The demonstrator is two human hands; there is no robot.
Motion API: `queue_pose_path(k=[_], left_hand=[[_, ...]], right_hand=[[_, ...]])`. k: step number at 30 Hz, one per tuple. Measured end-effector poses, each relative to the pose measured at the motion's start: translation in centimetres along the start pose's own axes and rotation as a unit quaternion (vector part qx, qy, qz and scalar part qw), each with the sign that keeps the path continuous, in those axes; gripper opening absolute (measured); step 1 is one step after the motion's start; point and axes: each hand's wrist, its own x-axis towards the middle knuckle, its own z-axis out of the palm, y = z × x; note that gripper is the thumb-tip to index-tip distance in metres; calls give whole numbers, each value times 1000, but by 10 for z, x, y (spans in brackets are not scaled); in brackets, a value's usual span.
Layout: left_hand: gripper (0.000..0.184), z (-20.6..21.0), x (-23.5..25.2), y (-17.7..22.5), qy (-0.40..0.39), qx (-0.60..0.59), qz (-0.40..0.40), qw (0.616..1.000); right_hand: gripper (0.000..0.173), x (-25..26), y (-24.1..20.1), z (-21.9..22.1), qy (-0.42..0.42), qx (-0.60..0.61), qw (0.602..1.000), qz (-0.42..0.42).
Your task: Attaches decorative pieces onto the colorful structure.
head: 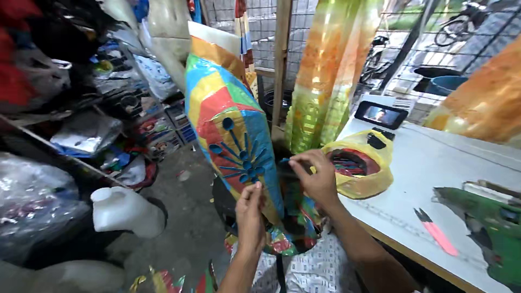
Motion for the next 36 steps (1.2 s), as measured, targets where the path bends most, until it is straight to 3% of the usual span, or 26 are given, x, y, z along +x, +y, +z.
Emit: queue_pose_path(k=[2,5,8,14,28,36], left_hand=[[11,-20,13,7,58,77,136,986],[6,-45,36,30,124,127,223,959],[16,-56,54,49,149,138,214,956],[21,-64,72,61,115,154,183,964],[33,-60,97,64,30,197,224,954],[21,-67,114,66,-9,225,244,943]], right_hand=[[11,26,-4,0,-41,54,996,56],[13,61,-4,7,-89,93,988,90],[11,87,-3,19,-135,129,975,119],[8,102,-8,35,-170,127,966,149],[11,95,-8,55,-114,99,980,126],[56,92,-1,67,-71,159,970,170]])
